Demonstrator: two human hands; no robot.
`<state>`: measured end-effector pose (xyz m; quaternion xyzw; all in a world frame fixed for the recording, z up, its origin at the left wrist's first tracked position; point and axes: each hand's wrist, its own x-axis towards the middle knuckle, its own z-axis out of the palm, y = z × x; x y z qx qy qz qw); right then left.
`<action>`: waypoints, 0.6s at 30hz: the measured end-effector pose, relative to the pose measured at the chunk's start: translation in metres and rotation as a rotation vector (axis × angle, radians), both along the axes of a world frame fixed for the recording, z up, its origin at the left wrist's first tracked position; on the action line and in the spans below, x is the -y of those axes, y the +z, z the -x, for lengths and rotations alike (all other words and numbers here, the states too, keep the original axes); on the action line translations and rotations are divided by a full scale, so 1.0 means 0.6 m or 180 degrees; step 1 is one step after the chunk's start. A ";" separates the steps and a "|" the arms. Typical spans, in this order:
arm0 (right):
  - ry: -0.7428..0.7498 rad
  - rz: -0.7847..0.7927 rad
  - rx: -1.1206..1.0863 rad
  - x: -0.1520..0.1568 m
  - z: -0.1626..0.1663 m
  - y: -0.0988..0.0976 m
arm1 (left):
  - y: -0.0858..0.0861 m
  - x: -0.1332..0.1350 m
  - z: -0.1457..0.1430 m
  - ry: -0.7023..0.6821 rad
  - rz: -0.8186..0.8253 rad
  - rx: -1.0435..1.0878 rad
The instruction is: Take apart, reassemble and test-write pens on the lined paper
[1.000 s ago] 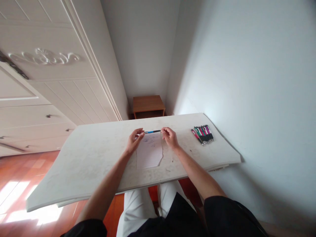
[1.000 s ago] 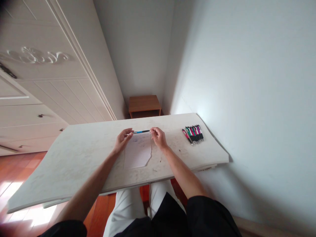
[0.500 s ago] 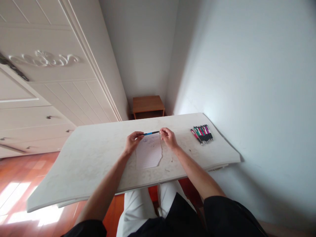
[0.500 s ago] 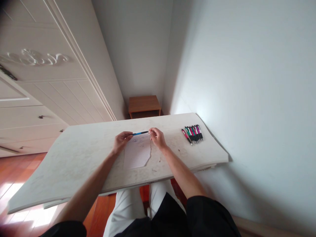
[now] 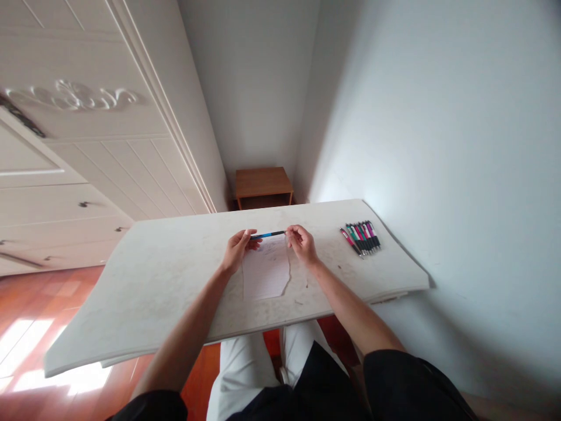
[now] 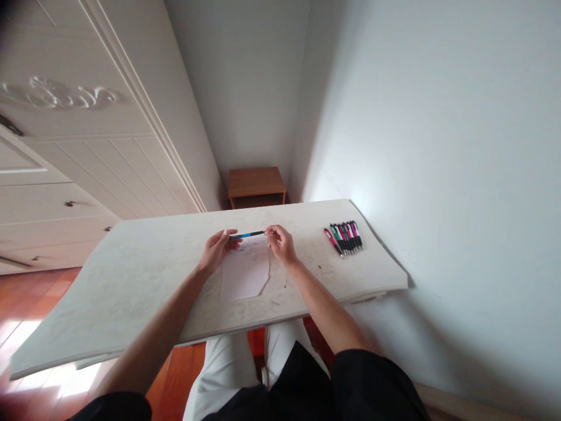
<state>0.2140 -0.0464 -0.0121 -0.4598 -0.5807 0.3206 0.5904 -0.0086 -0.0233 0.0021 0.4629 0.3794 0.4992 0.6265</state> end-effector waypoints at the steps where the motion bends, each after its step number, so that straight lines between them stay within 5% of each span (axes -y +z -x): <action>1: -0.0002 -0.0005 -0.0038 0.001 0.000 0.002 | 0.000 0.000 0.000 -0.0008 0.0018 -0.0047; 10: 0.0396 0.0387 -0.0191 0.008 0.005 0.015 | 0.002 -0.009 0.003 0.0107 0.0007 -0.0139; 18: 0.0087 0.0372 -0.0015 0.003 0.002 0.007 | 0.001 -0.011 0.003 0.0107 -0.0073 -0.0205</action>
